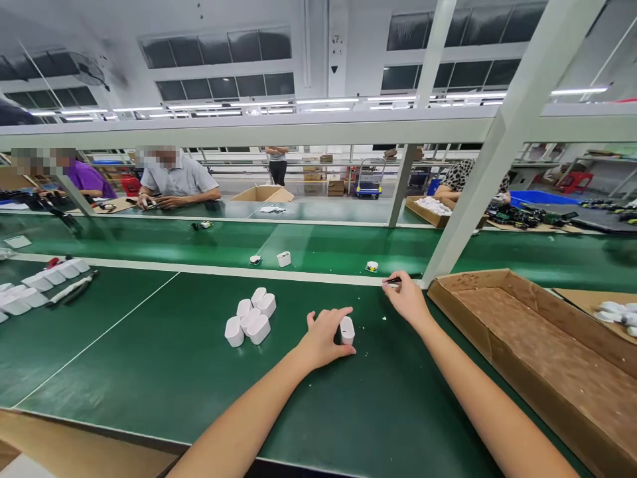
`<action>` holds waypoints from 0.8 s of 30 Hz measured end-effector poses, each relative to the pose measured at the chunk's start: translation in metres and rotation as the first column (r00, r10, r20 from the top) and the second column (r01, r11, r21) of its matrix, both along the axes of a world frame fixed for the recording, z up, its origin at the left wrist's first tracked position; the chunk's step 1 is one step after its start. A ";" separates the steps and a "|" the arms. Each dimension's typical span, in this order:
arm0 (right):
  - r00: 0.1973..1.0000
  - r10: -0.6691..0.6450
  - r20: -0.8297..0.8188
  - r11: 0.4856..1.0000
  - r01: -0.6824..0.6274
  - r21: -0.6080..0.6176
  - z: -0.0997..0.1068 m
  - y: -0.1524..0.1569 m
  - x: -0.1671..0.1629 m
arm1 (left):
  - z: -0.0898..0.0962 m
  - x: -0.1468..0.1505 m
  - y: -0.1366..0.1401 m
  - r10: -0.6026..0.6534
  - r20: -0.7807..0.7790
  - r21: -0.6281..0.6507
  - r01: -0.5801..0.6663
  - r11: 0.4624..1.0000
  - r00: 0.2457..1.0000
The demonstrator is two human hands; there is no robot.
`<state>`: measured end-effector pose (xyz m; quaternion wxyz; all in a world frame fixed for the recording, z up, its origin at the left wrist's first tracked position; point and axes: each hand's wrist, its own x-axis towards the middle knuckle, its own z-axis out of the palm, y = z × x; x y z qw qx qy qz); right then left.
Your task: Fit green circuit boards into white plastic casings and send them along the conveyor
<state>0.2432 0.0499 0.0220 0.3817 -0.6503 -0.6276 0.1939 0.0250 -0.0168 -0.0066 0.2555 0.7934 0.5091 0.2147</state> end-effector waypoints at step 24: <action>0.910 0.381 0.166 0.825 -0.415 0.382 0.015 -0.031 -0.034 | -0.007 -0.005 0.013 -0.068 0.502 0.273 -0.084 0.958 0.862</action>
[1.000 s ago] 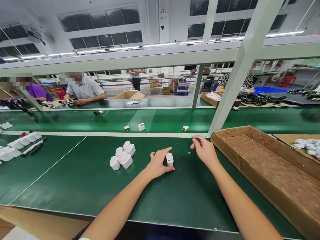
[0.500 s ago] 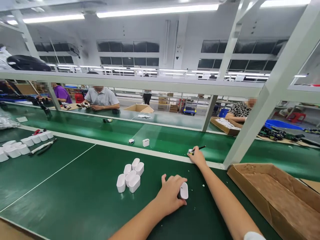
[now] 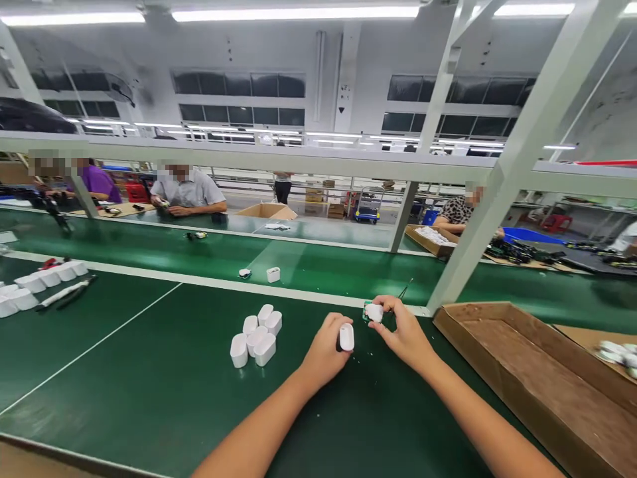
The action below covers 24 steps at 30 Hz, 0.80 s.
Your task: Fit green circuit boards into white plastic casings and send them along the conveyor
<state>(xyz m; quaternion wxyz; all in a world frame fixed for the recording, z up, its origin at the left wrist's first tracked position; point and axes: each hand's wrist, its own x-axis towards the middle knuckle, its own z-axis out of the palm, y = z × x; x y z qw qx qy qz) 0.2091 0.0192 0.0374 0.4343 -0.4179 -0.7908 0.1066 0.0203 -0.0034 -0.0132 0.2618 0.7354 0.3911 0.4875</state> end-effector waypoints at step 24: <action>0.426 -0.422 -0.800 0.535 -0.595 -0.600 -0.015 -0.060 0.000 | 0.021 0.011 -0.020 0.050 0.176 -0.545 0.054 0.837 0.983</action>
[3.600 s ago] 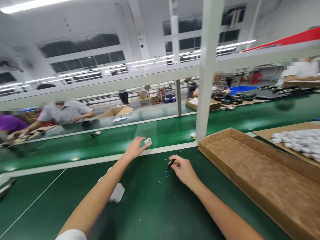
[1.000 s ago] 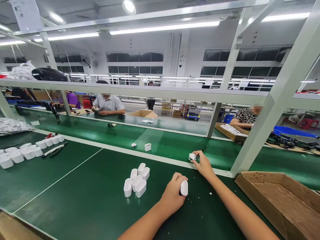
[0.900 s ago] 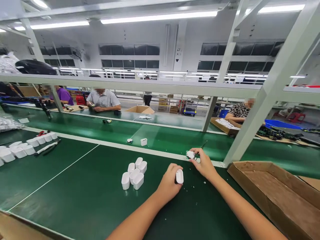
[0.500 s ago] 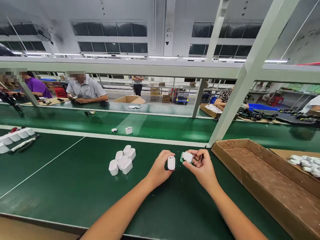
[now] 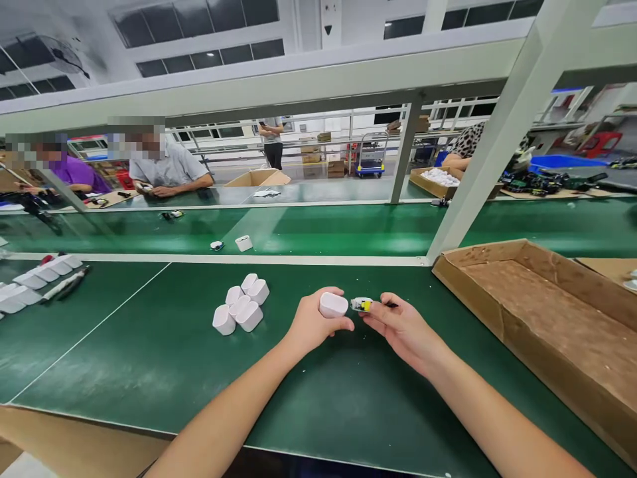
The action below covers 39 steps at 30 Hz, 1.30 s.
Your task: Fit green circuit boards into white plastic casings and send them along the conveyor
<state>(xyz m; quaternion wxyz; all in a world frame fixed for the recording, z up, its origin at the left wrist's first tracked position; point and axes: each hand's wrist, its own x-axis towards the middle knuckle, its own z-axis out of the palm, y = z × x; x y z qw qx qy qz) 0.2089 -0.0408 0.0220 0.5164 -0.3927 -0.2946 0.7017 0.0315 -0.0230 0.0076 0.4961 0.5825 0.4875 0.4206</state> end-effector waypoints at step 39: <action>0.969 -0.002 0.248 0.871 -0.120 0.476 0.006 -0.005 0.005 | -0.008 0.007 -0.011 -0.253 0.560 -0.182 0.415 0.891 0.789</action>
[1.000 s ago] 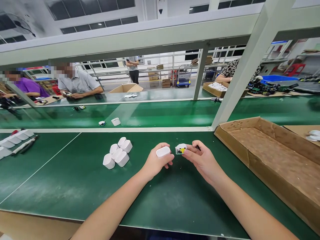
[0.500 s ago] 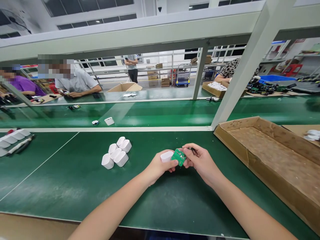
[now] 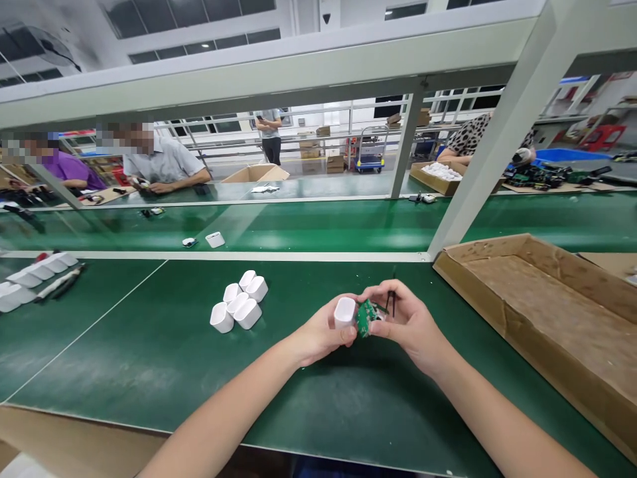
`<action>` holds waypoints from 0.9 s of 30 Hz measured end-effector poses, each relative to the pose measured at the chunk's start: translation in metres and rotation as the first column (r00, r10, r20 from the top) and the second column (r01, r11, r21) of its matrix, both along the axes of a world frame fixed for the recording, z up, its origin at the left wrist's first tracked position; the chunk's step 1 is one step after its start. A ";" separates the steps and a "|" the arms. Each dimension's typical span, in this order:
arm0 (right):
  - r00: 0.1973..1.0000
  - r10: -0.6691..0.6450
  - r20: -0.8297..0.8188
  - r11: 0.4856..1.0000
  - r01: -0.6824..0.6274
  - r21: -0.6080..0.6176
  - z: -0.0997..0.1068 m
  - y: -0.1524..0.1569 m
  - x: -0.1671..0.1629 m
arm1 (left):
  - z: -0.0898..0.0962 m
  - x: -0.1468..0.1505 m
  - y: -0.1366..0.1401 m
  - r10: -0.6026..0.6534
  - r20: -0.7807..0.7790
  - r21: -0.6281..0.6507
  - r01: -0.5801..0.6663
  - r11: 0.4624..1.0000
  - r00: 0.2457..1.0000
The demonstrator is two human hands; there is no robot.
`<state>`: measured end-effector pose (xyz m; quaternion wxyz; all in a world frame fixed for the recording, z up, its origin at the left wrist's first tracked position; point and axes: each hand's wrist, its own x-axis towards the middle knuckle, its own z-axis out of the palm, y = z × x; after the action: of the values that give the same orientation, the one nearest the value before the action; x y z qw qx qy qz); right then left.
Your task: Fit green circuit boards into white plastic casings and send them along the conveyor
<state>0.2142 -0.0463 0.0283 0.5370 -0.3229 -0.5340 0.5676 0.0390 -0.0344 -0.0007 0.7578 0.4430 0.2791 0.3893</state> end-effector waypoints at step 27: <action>0.927 -0.169 0.335 0.842 -0.041 0.538 -0.006 -0.027 -0.007 | 0.012 0.005 -0.021 0.064 -0.208 0.394 0.023 0.919 0.976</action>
<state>0.2077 -0.0732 0.0219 0.5144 -0.2790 -0.7509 0.3061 0.0444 -0.0552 0.0113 0.6140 0.6232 0.2808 0.3947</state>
